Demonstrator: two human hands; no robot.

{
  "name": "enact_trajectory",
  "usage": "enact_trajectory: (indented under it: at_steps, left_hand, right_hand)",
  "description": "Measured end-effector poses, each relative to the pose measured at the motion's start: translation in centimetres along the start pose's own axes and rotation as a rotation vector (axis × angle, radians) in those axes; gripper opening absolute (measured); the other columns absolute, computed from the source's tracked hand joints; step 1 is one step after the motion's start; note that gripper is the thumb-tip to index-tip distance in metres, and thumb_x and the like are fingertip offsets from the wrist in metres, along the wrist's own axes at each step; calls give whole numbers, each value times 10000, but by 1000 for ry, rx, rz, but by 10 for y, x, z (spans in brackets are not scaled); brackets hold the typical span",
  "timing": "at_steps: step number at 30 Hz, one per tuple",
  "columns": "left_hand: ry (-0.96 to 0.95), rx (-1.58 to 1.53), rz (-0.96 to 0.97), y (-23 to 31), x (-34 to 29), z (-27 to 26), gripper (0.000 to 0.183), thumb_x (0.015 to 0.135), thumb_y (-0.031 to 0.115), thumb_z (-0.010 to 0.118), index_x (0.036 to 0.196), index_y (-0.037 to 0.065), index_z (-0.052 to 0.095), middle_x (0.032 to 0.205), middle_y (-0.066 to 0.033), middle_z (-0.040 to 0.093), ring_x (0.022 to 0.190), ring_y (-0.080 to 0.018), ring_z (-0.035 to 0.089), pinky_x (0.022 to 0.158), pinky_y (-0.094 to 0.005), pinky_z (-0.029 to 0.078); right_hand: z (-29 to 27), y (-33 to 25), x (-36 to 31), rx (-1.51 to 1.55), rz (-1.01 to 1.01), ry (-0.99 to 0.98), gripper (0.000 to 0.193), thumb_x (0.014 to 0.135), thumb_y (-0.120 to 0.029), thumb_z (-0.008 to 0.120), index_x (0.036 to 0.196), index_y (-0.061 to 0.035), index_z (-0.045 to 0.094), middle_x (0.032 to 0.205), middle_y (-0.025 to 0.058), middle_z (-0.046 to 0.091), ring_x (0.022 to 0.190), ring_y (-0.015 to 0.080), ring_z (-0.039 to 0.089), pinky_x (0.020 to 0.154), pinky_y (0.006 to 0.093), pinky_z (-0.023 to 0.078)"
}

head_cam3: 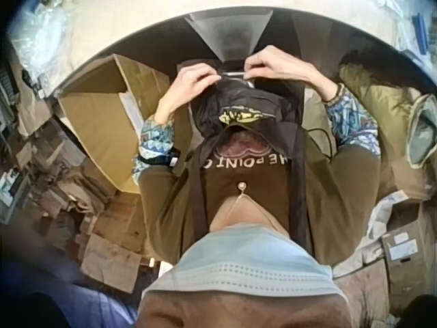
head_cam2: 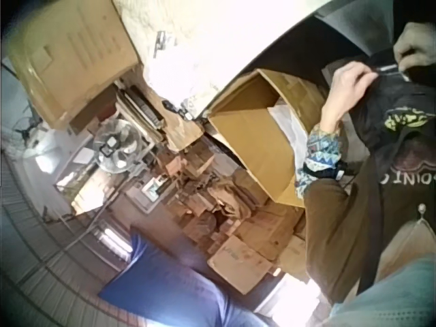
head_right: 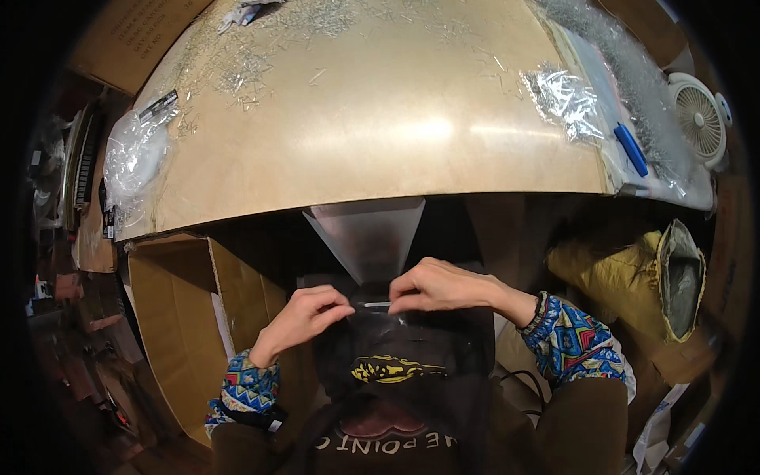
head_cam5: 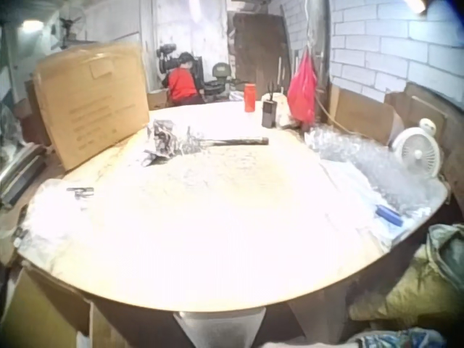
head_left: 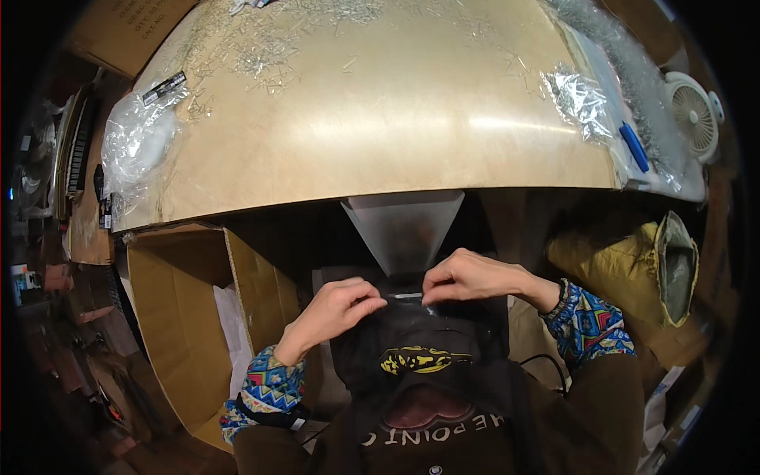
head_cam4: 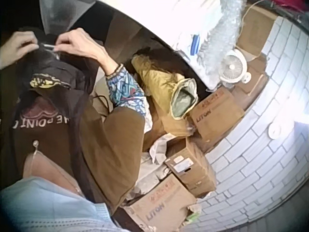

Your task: Sort and bag small metal pins or clips from a workstation surface.

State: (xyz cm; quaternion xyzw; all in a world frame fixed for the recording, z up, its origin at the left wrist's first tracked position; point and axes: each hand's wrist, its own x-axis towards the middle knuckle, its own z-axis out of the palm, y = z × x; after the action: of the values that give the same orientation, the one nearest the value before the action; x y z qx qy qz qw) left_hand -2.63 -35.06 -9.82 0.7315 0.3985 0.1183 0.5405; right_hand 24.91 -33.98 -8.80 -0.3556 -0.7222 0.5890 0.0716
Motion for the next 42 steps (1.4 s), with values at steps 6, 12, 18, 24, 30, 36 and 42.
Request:
enact_trajectory:
  at_steps: [6, 12, 18, 24, 30, 36, 42]
  left_hand:
    - [123, 132, 167, -14, 9, 16, 106, 834, 79, 647, 873, -18, 627, 846, -142, 621, 773, -324, 611, 668, -375, 496]
    - [-44, -47, 214, 15, -1, 3, 100, 840, 70, 642, 894, -14, 632, 843, -134, 620, 773, -300, 624, 664, -365, 498]
    - [-7, -56, 146, 4, -4, 0, 91, 836, 69, 655, 873, -11, 634, 852, -104, 640, 748, -243, 626, 647, -324, 501]
    - [180, 274, 259, -31, 13, 29, 112, 838, 83, 637, 927, 17, 620, 881, -133, 649, 810, -292, 635, 704, -347, 511]
    - [240, -533, -187, -50, 13, 42, 110, 876, 67, 646, 949, -3, 606, 890, -82, 679, 816, -116, 645, 746, -242, 504]
    - [313, -1150, -237, -54, 17, 53, 240, 874, -13, 613, 1090, 17, 513, 1009, -94, 647, 917, -163, 647, 799, -290, 548]
    - [335, -1333, -268, -43, 20, 39, 207, 882, -4, 600, 1082, 30, 557, 1026, -81, 646, 907, -159, 650, 802, -293, 564]
  right_hand:
    - [24, 34, -9, -253, -112, 227, 252, 860, -258, 638, 948, -23, 662, 903, 121, 639, 826, 310, 621, 697, 391, 502]
    - [30, -14, 24, -223, -463, 244, 514, 849, -282, 661, 1269, -32, 501, 1124, 154, 581, 1030, 307, 581, 799, 391, 489]
    - [30, 6, 7, 111, -331, 152, 163, 864, -136, 652, 977, -18, 666, 819, 119, 642, 685, 271, 619, 603, 343, 496]
    - [30, 58, -7, -248, -135, 243, 152, 857, -157, 639, 913, -20, 671, 820, 129, 649, 708, 312, 625, 624, 364, 508]
    - [6, 33, -10, -331, -110, 277, 160, 848, -167, 651, 938, -40, 688, 815, 121, 662, 709, 291, 640, 611, 352, 514]
    - [-65, -25, -7, 88, -81, 13, 282, 875, -269, 657, 1004, -20, 685, 839, 117, 698, 741, 151, 652, 665, 281, 505]
    - [-170, -43, 108, -821, -270, 727, 281, 897, -305, 580, 1063, -95, 664, 1104, 109, 612, 1059, 287, 524, 872, 381, 447]
